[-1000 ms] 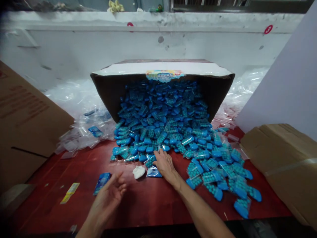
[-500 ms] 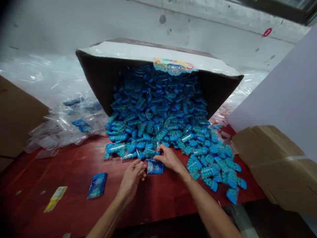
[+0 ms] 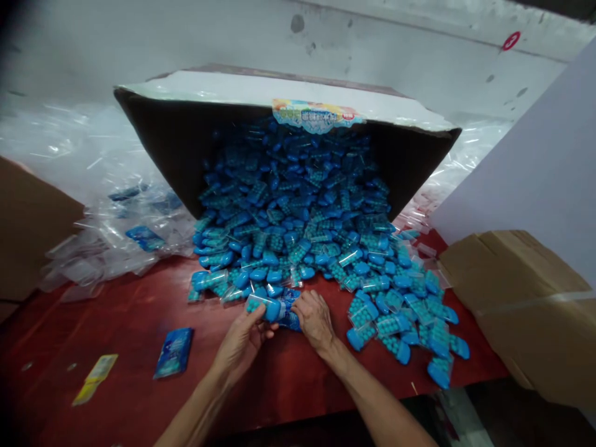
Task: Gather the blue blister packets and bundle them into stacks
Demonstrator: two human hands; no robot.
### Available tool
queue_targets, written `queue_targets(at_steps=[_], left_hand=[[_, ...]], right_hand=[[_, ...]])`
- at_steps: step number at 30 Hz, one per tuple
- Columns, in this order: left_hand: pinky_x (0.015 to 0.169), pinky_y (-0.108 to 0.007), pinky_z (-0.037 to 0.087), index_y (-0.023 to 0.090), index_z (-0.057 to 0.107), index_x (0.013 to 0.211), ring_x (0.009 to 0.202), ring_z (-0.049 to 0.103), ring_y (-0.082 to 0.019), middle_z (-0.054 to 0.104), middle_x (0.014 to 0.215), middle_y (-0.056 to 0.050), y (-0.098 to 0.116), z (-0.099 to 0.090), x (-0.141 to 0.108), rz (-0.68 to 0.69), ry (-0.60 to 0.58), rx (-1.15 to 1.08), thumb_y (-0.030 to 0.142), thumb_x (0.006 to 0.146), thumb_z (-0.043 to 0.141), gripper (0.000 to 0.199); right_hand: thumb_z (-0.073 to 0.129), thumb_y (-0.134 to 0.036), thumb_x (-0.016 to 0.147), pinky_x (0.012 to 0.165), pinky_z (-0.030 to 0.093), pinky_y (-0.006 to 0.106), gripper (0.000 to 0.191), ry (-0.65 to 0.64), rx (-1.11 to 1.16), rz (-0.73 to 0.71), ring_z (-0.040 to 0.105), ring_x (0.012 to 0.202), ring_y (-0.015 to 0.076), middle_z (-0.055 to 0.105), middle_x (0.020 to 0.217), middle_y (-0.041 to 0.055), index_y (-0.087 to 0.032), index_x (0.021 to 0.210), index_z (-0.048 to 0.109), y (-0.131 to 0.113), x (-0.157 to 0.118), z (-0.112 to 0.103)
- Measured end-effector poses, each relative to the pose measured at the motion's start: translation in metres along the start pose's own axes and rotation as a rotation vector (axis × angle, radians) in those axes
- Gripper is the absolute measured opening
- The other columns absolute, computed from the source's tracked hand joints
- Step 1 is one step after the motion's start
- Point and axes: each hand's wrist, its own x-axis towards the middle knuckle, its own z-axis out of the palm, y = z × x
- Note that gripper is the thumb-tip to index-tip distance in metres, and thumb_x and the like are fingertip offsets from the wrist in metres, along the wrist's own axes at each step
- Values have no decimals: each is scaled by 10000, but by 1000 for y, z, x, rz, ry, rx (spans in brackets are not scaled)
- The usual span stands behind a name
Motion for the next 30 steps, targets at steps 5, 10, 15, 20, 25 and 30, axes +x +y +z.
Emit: queue_targets(at_steps=[5, 10, 15, 20, 25, 30], left_hand=[[410, -184, 399, 167, 482, 786, 501, 578, -118, 593, 605, 14, -15, 8, 0, -3, 90, 3, 255, 654, 610, 204], [418, -189, 412, 176, 473, 815, 515, 593, -127, 596, 615, 20, -21, 12, -3, 0, 114, 12, 231, 663, 602, 207], [435, -191, 416, 172, 479, 838, 525, 593, -123, 599, 632, 11, -29, 17, -4, -35, 67, 51, 264, 672, 596, 223], [447, -224, 418, 152, 496, 856, 480, 570, -131, 589, 605, -2, -37, 23, 10, 2, 110, 297, 298, 655, 597, 268], [433, -219, 355, 157, 533, 984, 444, 518, -127, 560, 552, 19, -27, 35, 18, 255, 271, 601, 292, 570, 662, 454], [423, -206, 316, 144, 614, 886, 429, 462, -97, 548, 514, 20, -25, 45, 4, 286, 79, 584, 335, 568, 661, 373]], right_hand=[[370, -254, 861, 639, 299, 277, 219, 44, -139, -83, 427, 726, 176, 535, 749, 47, -174, 742, 534, 8, 7, 5], [386, -226, 852, 626, 278, 275, 165, 92, -169, -105, 426, 732, 176, 537, 769, 41, -186, 766, 521, 16, 8, -2], [358, -213, 857, 629, 291, 276, 183, 143, -36, -31, 447, 702, 169, 540, 726, 34, -183, 752, 505, 26, 4, -16], [364, -210, 834, 638, 350, 251, 131, 227, 484, 129, 485, 701, 143, 534, 742, 18, -182, 790, 484, 36, -2, -30], [459, -267, 773, 543, 380, 223, 239, 204, 1097, 257, 471, 582, 108, 485, 662, -36, -183, 990, 408, 36, -9, -46], [515, -240, 739, 566, 376, 220, 360, 111, 1234, 186, 449, 576, 94, 458, 627, -58, -188, 1074, 394, 17, -16, -59]])
